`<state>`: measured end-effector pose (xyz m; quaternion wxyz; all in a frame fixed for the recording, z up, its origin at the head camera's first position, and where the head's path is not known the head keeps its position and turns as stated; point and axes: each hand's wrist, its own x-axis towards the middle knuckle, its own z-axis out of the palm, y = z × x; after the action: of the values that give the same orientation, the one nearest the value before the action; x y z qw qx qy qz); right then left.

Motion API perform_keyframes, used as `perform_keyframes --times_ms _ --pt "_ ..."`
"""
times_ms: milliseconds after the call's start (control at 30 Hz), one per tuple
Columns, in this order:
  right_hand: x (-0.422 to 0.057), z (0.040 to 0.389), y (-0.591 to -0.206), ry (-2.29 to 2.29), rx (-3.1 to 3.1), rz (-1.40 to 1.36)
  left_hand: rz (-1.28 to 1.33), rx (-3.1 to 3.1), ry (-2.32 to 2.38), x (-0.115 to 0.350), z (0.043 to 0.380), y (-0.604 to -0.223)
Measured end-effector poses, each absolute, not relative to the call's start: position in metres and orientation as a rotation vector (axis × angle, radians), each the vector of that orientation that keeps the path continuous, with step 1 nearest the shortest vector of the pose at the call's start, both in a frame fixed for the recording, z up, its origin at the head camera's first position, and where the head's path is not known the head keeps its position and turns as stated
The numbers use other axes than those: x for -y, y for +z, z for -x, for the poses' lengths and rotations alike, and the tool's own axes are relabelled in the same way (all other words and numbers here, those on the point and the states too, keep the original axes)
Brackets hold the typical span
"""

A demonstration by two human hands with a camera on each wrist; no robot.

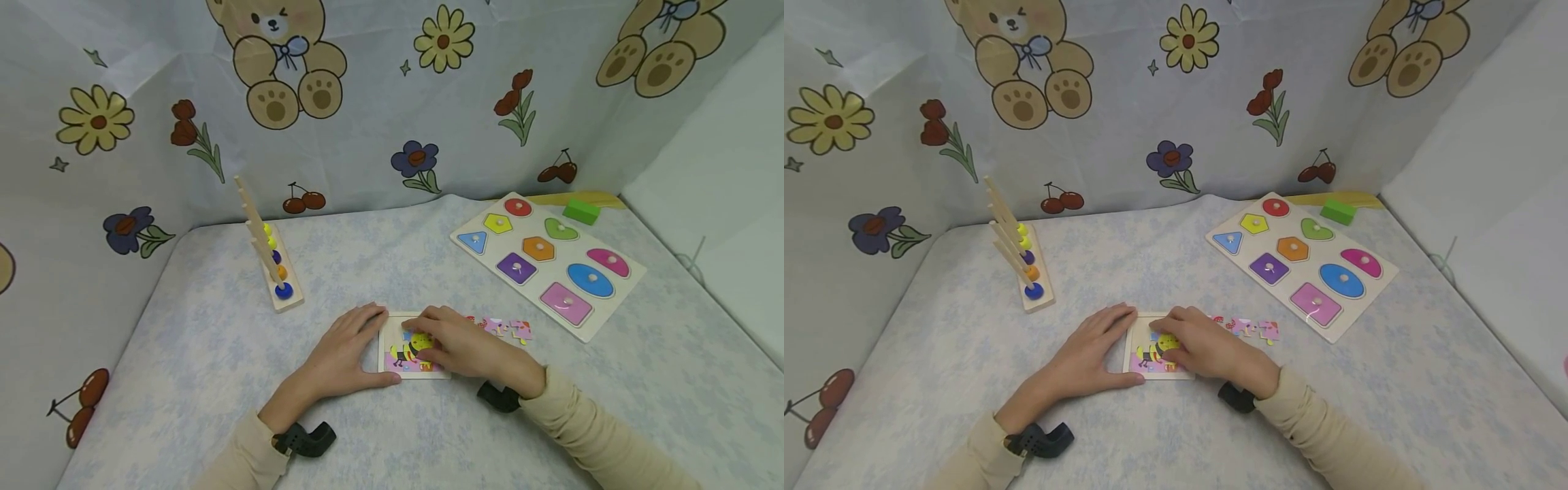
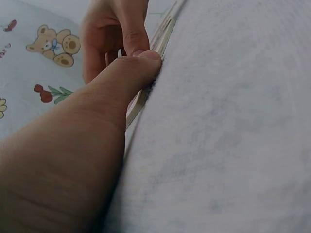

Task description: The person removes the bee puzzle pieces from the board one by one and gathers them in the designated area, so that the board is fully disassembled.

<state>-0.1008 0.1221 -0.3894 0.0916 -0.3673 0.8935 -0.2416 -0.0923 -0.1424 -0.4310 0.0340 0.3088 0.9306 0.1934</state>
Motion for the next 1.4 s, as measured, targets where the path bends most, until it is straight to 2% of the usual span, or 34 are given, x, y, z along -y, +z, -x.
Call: perform_keyframes --times_ms 1400 --pt "-0.1215 0.1018 -0.3906 -0.695 -2.684 1.22 -0.957 -2.872 0.602 0.1435 0.0929 -0.4326"
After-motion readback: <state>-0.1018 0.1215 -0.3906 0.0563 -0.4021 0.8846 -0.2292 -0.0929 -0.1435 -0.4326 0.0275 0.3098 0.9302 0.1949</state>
